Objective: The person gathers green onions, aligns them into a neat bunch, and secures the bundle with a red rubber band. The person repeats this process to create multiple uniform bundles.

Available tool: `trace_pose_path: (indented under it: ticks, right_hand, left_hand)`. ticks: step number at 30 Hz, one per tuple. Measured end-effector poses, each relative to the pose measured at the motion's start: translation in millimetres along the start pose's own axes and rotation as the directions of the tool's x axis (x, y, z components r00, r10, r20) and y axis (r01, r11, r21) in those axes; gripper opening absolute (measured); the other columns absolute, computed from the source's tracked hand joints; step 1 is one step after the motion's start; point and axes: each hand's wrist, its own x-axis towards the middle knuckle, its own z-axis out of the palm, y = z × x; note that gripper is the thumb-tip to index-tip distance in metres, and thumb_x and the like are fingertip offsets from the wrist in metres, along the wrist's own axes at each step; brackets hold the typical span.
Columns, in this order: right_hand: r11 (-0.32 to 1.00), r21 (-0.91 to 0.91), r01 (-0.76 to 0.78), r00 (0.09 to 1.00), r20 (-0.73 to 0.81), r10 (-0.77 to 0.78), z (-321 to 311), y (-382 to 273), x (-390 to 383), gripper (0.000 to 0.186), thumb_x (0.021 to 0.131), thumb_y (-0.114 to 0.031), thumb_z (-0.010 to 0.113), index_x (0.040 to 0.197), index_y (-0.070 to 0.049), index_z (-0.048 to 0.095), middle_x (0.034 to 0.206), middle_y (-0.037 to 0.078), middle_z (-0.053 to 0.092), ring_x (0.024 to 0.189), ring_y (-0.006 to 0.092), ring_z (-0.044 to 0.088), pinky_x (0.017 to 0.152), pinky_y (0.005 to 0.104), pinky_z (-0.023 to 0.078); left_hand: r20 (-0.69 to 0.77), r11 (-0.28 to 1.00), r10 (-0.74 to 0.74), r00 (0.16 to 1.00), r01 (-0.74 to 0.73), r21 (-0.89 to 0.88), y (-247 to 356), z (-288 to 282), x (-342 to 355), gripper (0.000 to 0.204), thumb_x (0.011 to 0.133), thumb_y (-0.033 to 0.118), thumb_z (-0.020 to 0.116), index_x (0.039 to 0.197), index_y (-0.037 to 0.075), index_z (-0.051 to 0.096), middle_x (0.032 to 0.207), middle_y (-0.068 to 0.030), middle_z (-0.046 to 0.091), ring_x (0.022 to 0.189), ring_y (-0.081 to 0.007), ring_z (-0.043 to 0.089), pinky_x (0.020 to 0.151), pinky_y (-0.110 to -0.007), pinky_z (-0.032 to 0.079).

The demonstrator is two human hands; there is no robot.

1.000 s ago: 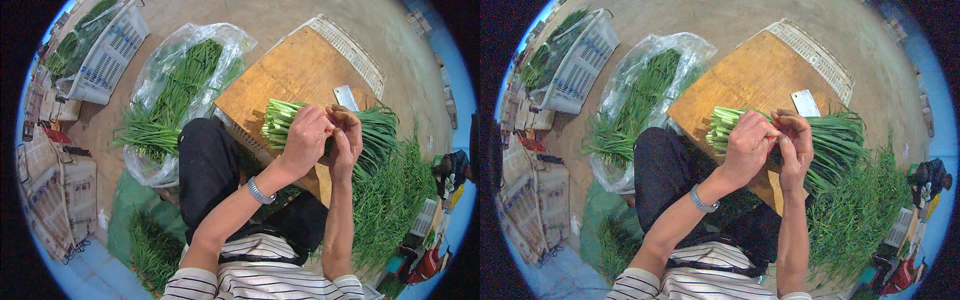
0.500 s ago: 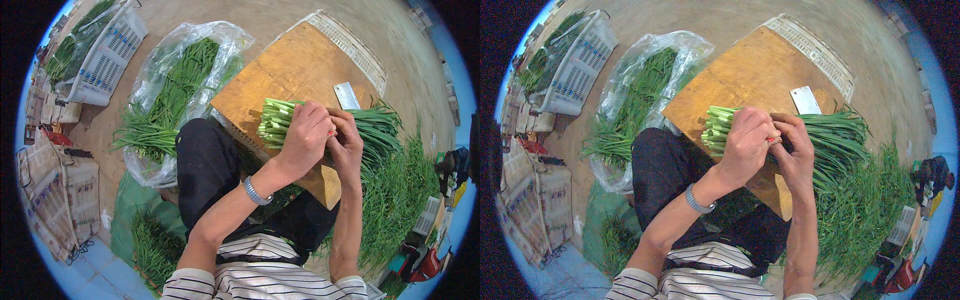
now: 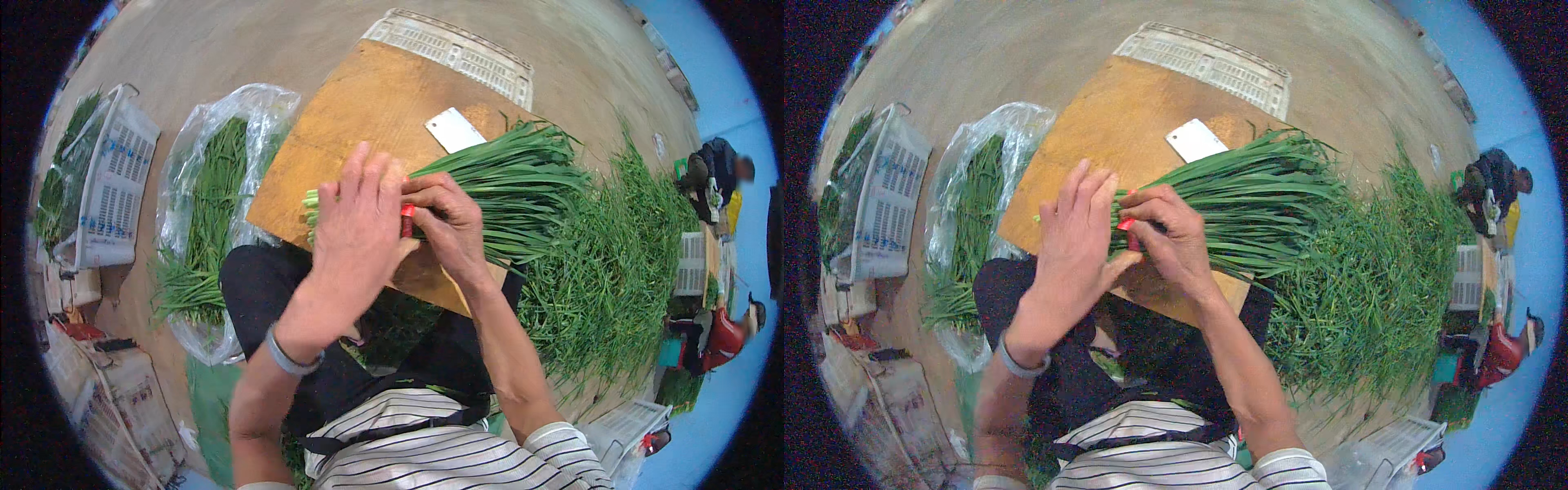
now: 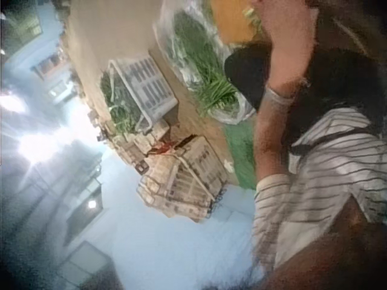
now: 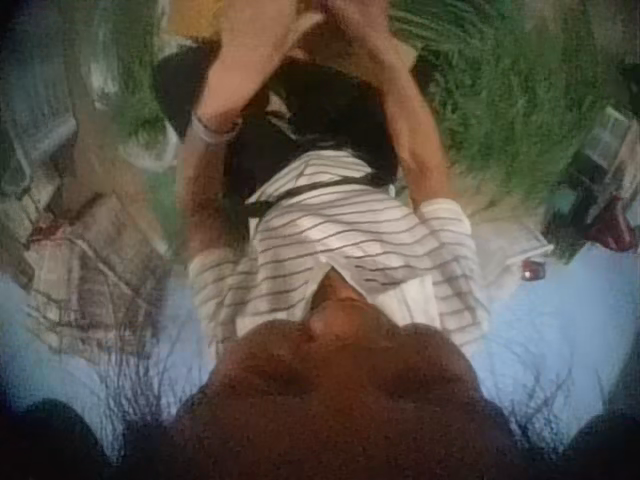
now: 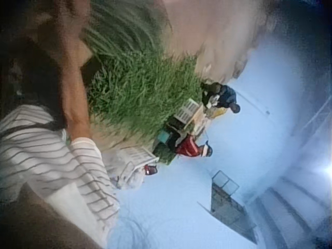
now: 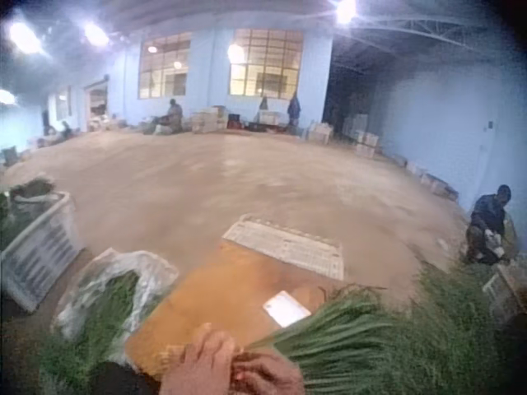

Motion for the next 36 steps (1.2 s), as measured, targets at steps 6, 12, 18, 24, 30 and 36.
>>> trace_pose_path:
  ticks: [6,12,18,24,30,36]
  right_hand:
    - [0.985,0.164,-0.051,0.998,-0.03,0.057,5.6,2.6,-11.3,0.008,0.075,0.006,0.061,0.081,0.002,0.065,0.092,0.008,0.064,0.087,0.0157,0.059,0.075,0.0267,0.048]
    - [0.933,0.33,-0.145,0.983,-0.057,0.173,3.9,1.7,-22.0,0.006,0.077,0.006,0.065,0.079,0.0,0.066,0.093,0.007,0.064,0.086,0.0137,0.058,0.075,0.0268,0.048]
    - [0.925,0.351,-0.147,0.982,-0.064,0.18,-0.8,8.6,-25.1,0.004,0.077,0.004,0.066,0.077,0.001,0.065,0.093,0.008,0.064,0.087,0.0137,0.058,0.077,0.0276,0.049]
    - [0.912,0.401,-0.082,0.984,-0.112,0.137,8.2,2.5,-27.8,0.006,0.076,0.006,0.062,0.077,0.001,0.064,0.091,0.007,0.064,0.085,0.0148,0.058,0.075,0.0271,0.047]
    - [0.987,-0.096,0.13,0.99,-0.049,-0.135,-5.7,-16.6,-27.8,0.02,0.069,0.005,0.065,0.087,0.0,0.057,0.092,0.012,0.059,0.091,0.0291,0.058,0.077,0.0357,0.048]
    - [0.503,-0.781,0.371,0.927,0.345,-0.148,-23.5,-58.4,-7.3,0.025,0.071,-0.014,0.064,0.092,-0.003,0.058,0.083,0.011,0.059,0.082,0.0245,0.057,0.071,0.0345,0.041]
  left_hand:
    - [0.482,0.989,-0.08,0.872,0.008,0.149,-19.1,18.3,14.3,0.087,0.052,0.039,0.085,0.119,0.0,0.046,0.108,-0.0144,0.055,0.108,-0.0299,0.053,0.089,-0.044,0.038]
    - [0.327,0.99,-0.01,0.945,-0.037,0.135,-17.9,26.8,4.0,0.091,0.05,0.044,0.085,0.12,0.002,0.046,0.103,-0.013,0.056,0.1,-0.0292,0.055,0.085,-0.043,0.039]
    - [0.425,0.971,0.037,0.904,-0.133,0.199,-11.7,18.6,18.3,0.093,0.049,0.044,0.085,0.123,0.005,0.045,0.106,-0.0122,0.057,0.102,-0.0296,0.056,0.082,-0.043,0.04]
    - [0.398,0.986,0.043,0.916,-0.104,0.133,-19.7,28.6,14.0,0.066,0.056,0.042,0.083,0.101,0.007,0.051,0.089,-0.0089,0.058,0.09,-0.0257,0.06,0.079,-0.042,0.04]
    - [0.339,0.982,0.097,0.936,-0.145,0.119,-20.4,36.7,6.3,0.05,0.062,0.026,0.078,0.099,0.006,0.051,0.087,-0.0097,0.058,0.087,-0.027,0.059,0.075,-0.042,0.04]
    - [0.305,0.972,0.155,0.94,-0.201,0.124,-17.3,30.6,5.5,0.05,0.061,0.024,0.077,0.1,0.005,0.051,0.087,-0.0091,0.057,0.088,-0.0268,0.057,0.075,-0.041,0.038]
